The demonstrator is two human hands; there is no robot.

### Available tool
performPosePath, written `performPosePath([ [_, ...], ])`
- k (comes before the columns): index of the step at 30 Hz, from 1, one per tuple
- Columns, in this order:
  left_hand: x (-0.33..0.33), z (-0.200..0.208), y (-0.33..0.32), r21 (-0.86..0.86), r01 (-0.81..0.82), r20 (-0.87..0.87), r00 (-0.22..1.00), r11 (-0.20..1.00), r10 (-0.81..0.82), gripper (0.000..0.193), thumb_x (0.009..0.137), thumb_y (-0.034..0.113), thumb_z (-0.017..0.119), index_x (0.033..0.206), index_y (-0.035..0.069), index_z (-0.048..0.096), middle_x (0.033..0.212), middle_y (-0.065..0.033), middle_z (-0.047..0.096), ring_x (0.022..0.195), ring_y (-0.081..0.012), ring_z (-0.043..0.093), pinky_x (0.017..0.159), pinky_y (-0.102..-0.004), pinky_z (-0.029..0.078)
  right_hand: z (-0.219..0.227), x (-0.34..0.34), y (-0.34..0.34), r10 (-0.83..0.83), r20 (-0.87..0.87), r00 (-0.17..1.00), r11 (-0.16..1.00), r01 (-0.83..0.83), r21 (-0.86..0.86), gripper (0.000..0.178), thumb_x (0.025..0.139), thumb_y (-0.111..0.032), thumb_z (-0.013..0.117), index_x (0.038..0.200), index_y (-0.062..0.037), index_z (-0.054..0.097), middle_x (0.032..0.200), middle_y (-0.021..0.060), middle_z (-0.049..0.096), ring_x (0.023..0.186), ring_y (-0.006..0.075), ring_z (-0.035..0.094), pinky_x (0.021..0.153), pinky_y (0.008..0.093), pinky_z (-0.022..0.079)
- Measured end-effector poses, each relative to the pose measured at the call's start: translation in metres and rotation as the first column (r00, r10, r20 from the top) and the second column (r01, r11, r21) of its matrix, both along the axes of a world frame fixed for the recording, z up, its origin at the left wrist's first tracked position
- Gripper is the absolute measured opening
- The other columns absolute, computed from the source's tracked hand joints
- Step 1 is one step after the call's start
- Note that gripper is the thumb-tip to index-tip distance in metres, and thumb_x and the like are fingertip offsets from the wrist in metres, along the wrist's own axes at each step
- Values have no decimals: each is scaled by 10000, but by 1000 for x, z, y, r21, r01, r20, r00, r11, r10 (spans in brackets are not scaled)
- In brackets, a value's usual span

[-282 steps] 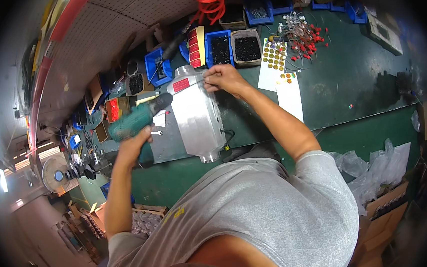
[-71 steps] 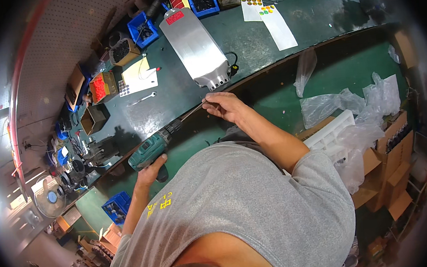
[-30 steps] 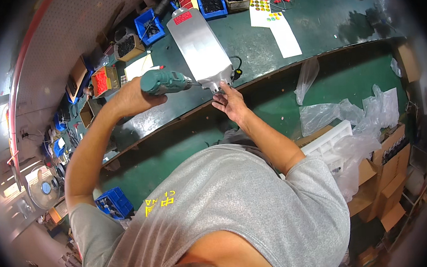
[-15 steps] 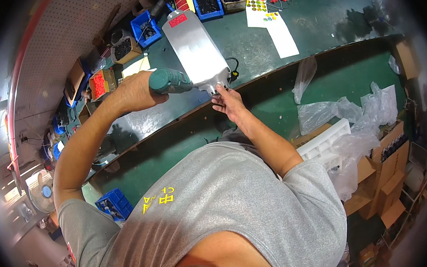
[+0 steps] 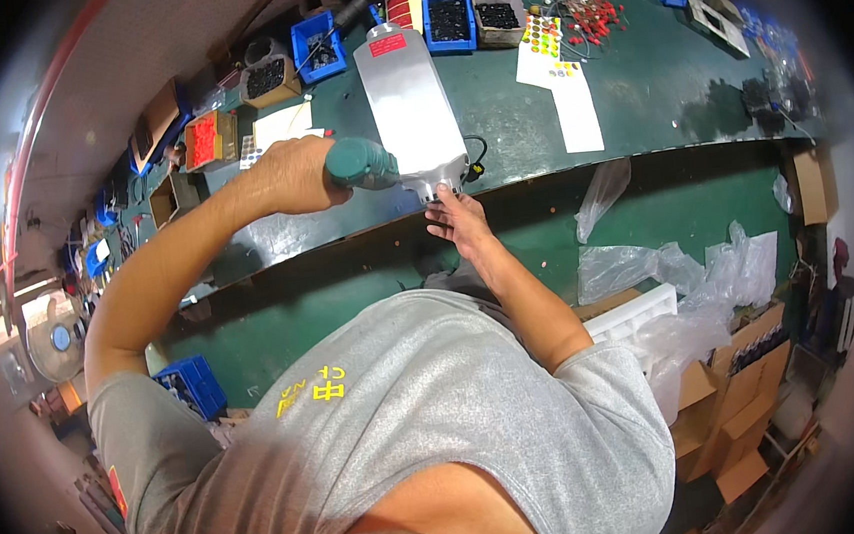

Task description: The person assembles a silver metal electronic device on a green workbench. They attach a black cable, use a cordless drill to fasten screws, and apply colored stickers to the device. The person then places the finished unit on a cardboard sheet with other similar units.

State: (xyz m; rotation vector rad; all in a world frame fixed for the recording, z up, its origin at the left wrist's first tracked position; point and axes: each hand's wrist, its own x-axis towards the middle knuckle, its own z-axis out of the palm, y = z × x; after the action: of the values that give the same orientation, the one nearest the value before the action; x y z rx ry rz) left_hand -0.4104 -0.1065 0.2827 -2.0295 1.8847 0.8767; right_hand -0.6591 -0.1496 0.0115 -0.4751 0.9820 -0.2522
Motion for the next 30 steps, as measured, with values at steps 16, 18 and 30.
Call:
performPosePath([
  [16,-6,-5,1,15,-172,-25,985,985,173,368,754,299,700,1071,113,693,1027,-173,723,985,-365,685,854,-461,552,-7,5,6,-86,42,995,996,87,-8,430,887,-434,758,1063,-90,570,969,36,608,877,161,644,724,391,628],
  [18,-2,-8,4,42,-188,-43,981,981,190,395,766,288,709,1125,129,672,1068,-164,715,1001,-368,676,872,-465,545,-9,6,7,-83,42,996,997,83,-6,441,879,-438,766,1065,-90,570,960,32,608,853,158,645,712,386,628],
  [30,-1,-10,15,-39,-166,-90,983,985,162,452,763,301,703,1174,120,657,1055,-186,709,1013,-369,667,879,-454,535,-12,3,6,-66,32,997,997,67,-37,471,865,-452,774,1083,-92,562,967,50,624,826,163,647,701,382,625],
])
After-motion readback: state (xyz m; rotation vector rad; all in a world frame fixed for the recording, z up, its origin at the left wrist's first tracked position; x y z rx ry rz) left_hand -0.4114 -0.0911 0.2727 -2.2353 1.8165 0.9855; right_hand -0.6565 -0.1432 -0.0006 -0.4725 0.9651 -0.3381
